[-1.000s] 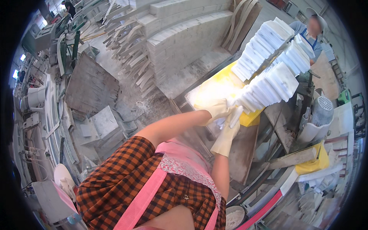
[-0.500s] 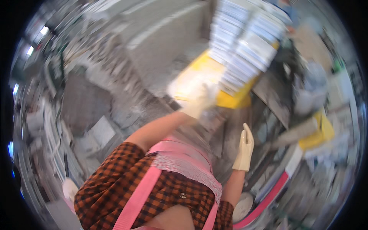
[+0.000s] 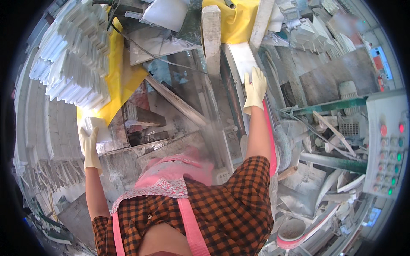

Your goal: The person repeatedly picks up white rectangular boards from a conveyor belt and stacks them into a large bundle. The person wears gloves and an apron while performing the task in a factory setting.

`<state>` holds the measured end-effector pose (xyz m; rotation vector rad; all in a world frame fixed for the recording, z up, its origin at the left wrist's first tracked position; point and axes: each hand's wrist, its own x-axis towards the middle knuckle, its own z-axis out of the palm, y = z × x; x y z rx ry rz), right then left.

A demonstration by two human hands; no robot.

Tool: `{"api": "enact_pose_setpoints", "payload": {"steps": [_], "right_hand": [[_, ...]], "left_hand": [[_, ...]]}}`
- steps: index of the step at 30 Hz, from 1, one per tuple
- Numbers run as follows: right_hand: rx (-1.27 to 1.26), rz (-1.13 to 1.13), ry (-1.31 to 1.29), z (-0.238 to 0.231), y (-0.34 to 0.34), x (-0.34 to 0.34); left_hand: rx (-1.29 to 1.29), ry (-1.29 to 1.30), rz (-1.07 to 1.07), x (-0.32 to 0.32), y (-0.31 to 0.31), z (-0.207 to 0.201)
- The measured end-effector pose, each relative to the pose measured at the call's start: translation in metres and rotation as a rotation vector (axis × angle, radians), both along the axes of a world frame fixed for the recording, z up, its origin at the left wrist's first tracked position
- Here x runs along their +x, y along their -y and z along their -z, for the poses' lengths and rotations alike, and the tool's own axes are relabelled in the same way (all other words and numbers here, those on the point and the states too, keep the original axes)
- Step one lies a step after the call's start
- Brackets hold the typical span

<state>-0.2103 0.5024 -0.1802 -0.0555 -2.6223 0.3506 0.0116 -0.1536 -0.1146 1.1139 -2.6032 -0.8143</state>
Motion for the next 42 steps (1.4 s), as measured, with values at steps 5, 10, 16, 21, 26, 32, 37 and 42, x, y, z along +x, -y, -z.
{"api": "enact_pose_setpoints", "payload": {"steps": [5,10,16,21,26,32,37,42], "right_hand": [[0.102,-0.021,0.131,0.006,0.014,-0.071],[0.156,0.014,0.322,0.004,0.039,-0.104],[0.239,0.021,0.368,0.007,0.036,-0.086],[0.184,-0.005,0.357,0.006,0.02,-0.014],[0.172,-0.052,0.365,0.009,-0.003,0.071],[-0.003,-0.211,0.404,-0.026,-0.039,0.1],[0.27,-0.359,0.557,-0.078,-0.062,0.166],[0.475,-0.144,0.391,-0.037,-0.027,0.157]], "left_hand": [[0.094,-0.081,-0.03,0.002,0.005,0.008],[0.209,-0.155,-0.058,0.005,0.006,0.008],[0.242,-0.177,-0.056,0.005,0.007,0.004],[0.248,-0.185,-0.049,0.001,0.015,0.01],[0.236,-0.209,-0.042,-0.006,0.019,0.015],[0.199,-0.241,0.001,-0.011,0.001,0.004],[0.184,-0.239,0.01,-0.006,-0.023,-0.013],[0.301,-0.301,0.036,-0.005,-0.037,-0.027]]}}
